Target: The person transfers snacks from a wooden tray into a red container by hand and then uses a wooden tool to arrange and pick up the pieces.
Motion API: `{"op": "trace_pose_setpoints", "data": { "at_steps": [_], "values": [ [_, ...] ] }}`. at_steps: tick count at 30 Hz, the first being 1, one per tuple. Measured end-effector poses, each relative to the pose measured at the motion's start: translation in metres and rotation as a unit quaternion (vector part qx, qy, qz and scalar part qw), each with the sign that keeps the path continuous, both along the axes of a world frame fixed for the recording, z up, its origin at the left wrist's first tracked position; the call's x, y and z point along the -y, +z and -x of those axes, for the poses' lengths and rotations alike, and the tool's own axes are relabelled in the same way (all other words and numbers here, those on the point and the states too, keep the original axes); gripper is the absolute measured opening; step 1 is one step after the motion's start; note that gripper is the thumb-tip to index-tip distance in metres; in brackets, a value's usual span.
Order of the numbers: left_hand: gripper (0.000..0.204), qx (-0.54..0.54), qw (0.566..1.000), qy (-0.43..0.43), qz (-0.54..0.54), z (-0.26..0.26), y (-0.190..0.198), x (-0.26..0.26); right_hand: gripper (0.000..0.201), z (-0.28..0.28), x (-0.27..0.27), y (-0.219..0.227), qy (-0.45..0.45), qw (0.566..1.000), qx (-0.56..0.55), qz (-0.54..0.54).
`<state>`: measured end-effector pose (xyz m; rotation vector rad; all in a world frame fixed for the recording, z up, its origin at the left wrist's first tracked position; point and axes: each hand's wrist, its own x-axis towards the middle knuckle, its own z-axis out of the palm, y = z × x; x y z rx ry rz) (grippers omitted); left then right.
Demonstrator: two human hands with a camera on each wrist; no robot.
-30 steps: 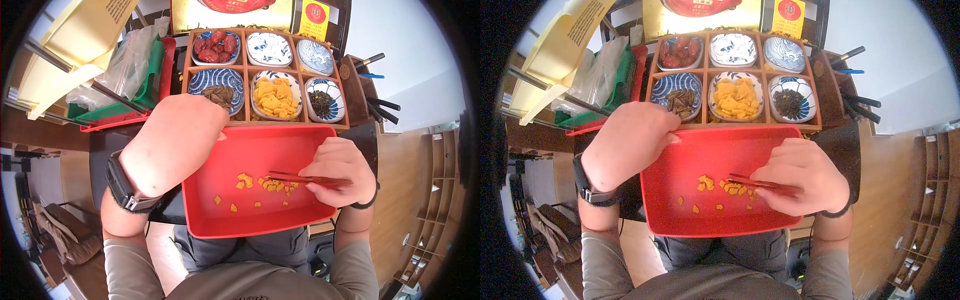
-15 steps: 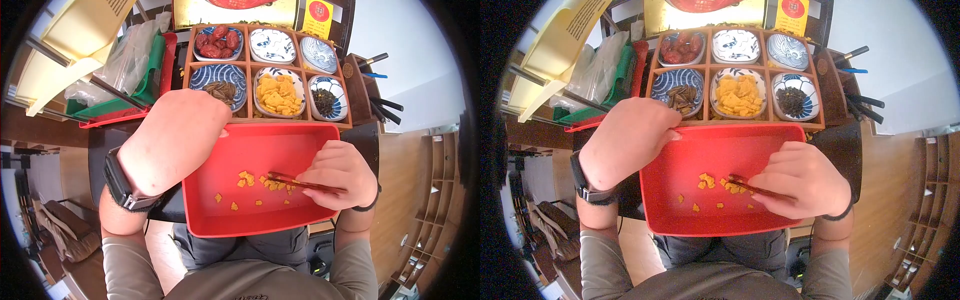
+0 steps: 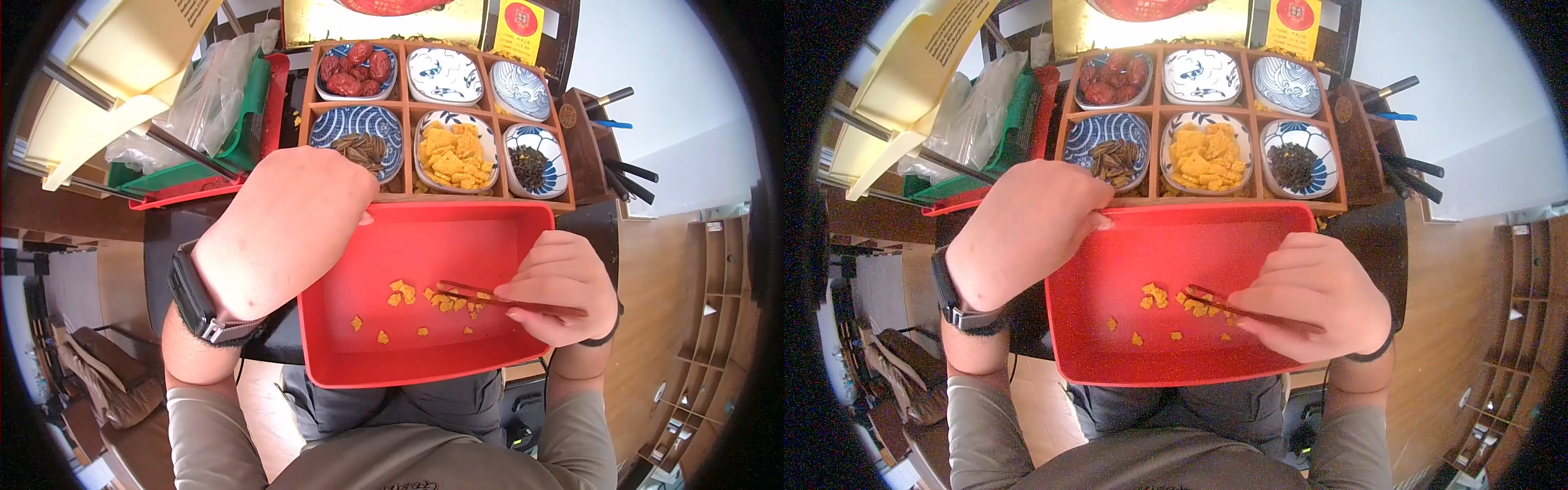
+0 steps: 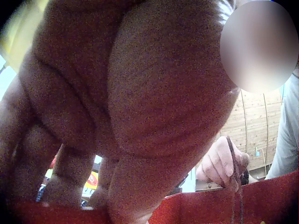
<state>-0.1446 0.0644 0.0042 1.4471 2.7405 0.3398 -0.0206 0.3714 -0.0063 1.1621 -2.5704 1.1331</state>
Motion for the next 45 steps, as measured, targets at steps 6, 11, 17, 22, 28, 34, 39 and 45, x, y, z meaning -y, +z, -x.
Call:
{"op": "trace_pose_setpoints", "data": {
  "at_steps": [6,11,17,22,28,34,39,45],
  "values": [
    [0.012,0.015,1.0,0.006,0.016,0.001,0.001,-0.001,0.02,-0.011,-0.002,-0.004,-0.143,0.969,-0.051,0.193],
    [0.012,0.018,1.0,0.007,0.019,0.0,0.003,-0.001,0.016,-0.012,-0.003,-0.006,-0.281,0.929,-0.036,0.239],
    [0.012,0.009,1.0,0.006,0.02,0.0,0.001,-0.001,0.015,-0.009,-0.003,-0.014,-0.36,0.904,-0.027,0.229],
    [0.012,0.005,1.0,0.007,0.023,0.0,0.001,-0.001,0.016,-0.004,-0.004,-0.016,-0.39,0.899,-0.006,0.198],
    [0.011,-0.003,1.0,-0.001,0.014,0.0,0.002,-0.001,0.017,0.002,-0.001,-0.016,-0.406,0.896,0.027,0.178],
    [0.01,0.001,1.0,0.002,0.017,-0.001,0.003,-0.002,0.017,0.0,-0.002,-0.015,-0.405,0.892,-0.003,0.198],
    [0.013,0.001,1.0,0.007,0.023,0.0,0.001,-0.001,0.016,-0.012,-0.005,-0.013,-0.379,0.88,-0.004,0.287],
    [0.016,0.012,0.999,0.012,0.029,0.0,0.0,-0.002,0.014,-0.012,-0.009,-0.008,-0.261,0.928,-0.022,0.264]
  ]
}}
